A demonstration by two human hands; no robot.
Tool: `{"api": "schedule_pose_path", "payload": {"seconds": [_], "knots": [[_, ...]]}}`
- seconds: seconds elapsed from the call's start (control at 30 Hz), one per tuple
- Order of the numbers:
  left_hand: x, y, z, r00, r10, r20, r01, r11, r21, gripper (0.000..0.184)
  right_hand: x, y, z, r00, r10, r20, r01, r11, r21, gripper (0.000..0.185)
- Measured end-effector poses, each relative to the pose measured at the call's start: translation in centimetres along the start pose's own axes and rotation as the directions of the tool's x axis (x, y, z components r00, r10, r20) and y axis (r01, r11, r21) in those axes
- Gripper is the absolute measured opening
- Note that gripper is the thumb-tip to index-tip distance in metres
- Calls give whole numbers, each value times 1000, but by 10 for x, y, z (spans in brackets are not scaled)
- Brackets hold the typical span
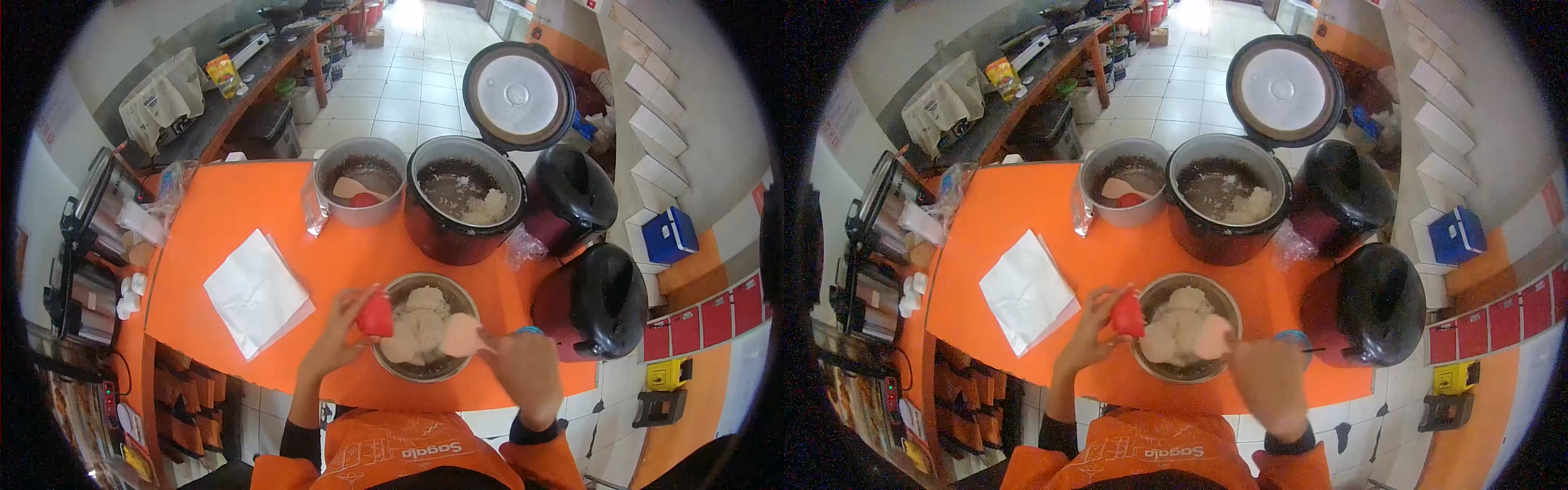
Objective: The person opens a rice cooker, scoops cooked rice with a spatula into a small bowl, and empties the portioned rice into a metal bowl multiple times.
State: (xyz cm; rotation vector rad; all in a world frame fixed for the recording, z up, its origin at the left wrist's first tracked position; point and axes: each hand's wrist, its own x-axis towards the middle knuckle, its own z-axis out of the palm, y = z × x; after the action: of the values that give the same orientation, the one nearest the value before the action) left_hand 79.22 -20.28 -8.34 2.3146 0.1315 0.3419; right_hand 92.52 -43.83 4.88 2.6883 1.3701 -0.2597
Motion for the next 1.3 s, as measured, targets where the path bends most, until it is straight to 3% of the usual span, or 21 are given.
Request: {"api": "schedule_pose_path", "payload": {"seconds": [0.07,0.1,0.17,0.2,0.27,0.33,0.37,0.4,0.5,0.6,0.67,0.73,0.8,0.9,0.97,1.0,1.03,1.1,1.13,1.2,1.3], "knots": [[-17,-27,9,919,-365,-147,244,822,-514,73,16,-15,42,968,-166,-187,193,972,137,21],[-24,-40,17,920,-363,-147,243,823,-513,73,34,-30,67,958,-242,-152,264,954,144,18],[-39,-70,36,764,-493,-416,97,726,-681,70,73,-56,134,934,-332,-136,346,933,96,10],[-49,-86,47,764,-493,-416,96,724,-683,70,84,-60,159,923,-353,-154,362,932,32,7],[-62,-113,63,611,-595,-522,150,735,-662,69,83,-39,108,939,-319,-125,331,940,86,6],[-63,-116,64,588,-620,-519,173,724,-668,68,85,-25,76,952,-293,-94,303,943,138,7],[-68,-115,66,571,-652,-499,213,705,-677,68,83,-22,71,979,-193,-59,199,973,114,7],[-73,-116,70,567,-656,-498,216,702,-679,68,81,-22,69,996,-87,-27,89,992,86,7],[-69,-133,81,640,-517,-569,115,796,-594,70,115,-38,160,986,-153,-60,151,988,-34,9],[-77,-140,92,665,-478,-575,55,798,-600,75,136,-13,155,955,-289,-65,289,957,-13,9],[-78,-136,94,681,-446,-581,133,855,-501,78,132,-8,170,949,-314,-23,312,948,-70,11],[-72,-119,83,697,-411,-588,82,860,-504,78,137,-6,138,939,-344,21,344,929,-138,12],[-76,-115,90,699,-427,-574,82,845,-529,78,114,-27,71,952,-293,-85,293,956,-19,10],[-83,-127,96,685,-474,-554,212,857,-470,76,157,-49,177,911,-377,-169,361,925,-118,20],[-84,-131,100,713,-431,-553,82,835,-544,76,163,-41,153,917,-388,-92,384,922,-58,20],[-88,-126,100,715,-443,-541,95,828,-552,76,163,-36,134,915,-402,-19,402,915,10,20],[-89,-119,95,714,-445,-540,156,854,-496,76,156,-30,104,918,-397,-8,398,917,22,20],[-86,-120,93,712,-445,-543,215,874,-435,76,145,-18,50,973,-227,-43,228,973,17,20],[-87,-124,97,707,-441,-554,210,878,-430,75,149,-14,70,974,-225,-34,226,974,24,20],[-89,-133,104,712,-441,-546,215,877,-430,75,158,-3,128,942,-215,-259,223,975,4,12],[-89,-128,110,714,-415,-564,192,890,-413,74,140,-5,127,973,-161,-165,170,985,40,13]]}}
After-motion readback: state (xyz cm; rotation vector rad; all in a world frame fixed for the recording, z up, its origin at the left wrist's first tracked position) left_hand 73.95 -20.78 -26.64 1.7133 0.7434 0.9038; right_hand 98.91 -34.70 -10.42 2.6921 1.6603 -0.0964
